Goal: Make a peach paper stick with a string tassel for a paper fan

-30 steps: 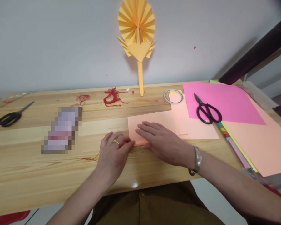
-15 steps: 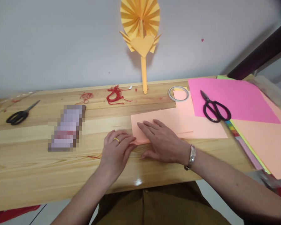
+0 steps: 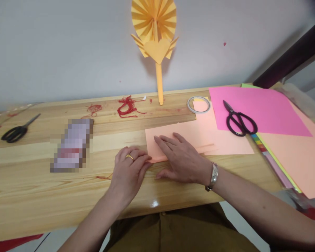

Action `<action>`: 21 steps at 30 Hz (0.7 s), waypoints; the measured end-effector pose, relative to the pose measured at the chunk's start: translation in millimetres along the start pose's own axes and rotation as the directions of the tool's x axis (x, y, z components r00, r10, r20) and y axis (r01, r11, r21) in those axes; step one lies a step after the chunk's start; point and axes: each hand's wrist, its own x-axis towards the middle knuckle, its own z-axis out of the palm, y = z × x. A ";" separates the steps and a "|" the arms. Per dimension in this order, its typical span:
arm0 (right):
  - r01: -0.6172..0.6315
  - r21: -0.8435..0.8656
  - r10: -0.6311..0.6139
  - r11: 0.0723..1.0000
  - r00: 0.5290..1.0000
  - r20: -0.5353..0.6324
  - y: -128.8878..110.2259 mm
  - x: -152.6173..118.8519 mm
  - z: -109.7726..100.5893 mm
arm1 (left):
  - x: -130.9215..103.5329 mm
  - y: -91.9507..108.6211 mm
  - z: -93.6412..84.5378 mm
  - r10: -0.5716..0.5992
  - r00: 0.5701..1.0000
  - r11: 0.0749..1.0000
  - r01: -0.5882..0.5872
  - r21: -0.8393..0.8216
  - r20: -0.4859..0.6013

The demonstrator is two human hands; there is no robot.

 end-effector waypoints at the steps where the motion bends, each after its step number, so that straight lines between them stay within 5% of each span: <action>1: -0.006 -0.001 0.006 1.000 1.000 0.005 -0.6 0.1 -0.3 | -0.1 -0.1 -0.1 0.003 1.000 1.000 -0.003 0.000 0.000; 16: 0.027 -0.098 -0.025 0.995 1.000 0.017 -8.1 2.9 -7.6 | -0.4 -4.0 -5.6 0.007 0.998 0.999 -0.005 -0.035 0.054; 21: 0.029 -0.120 -0.030 0.992 1.000 -0.007 -8.0 2.9 -5.1 | 1.1 -1.2 -7.6 -0.081 0.994 0.996 0.083 -0.034 0.076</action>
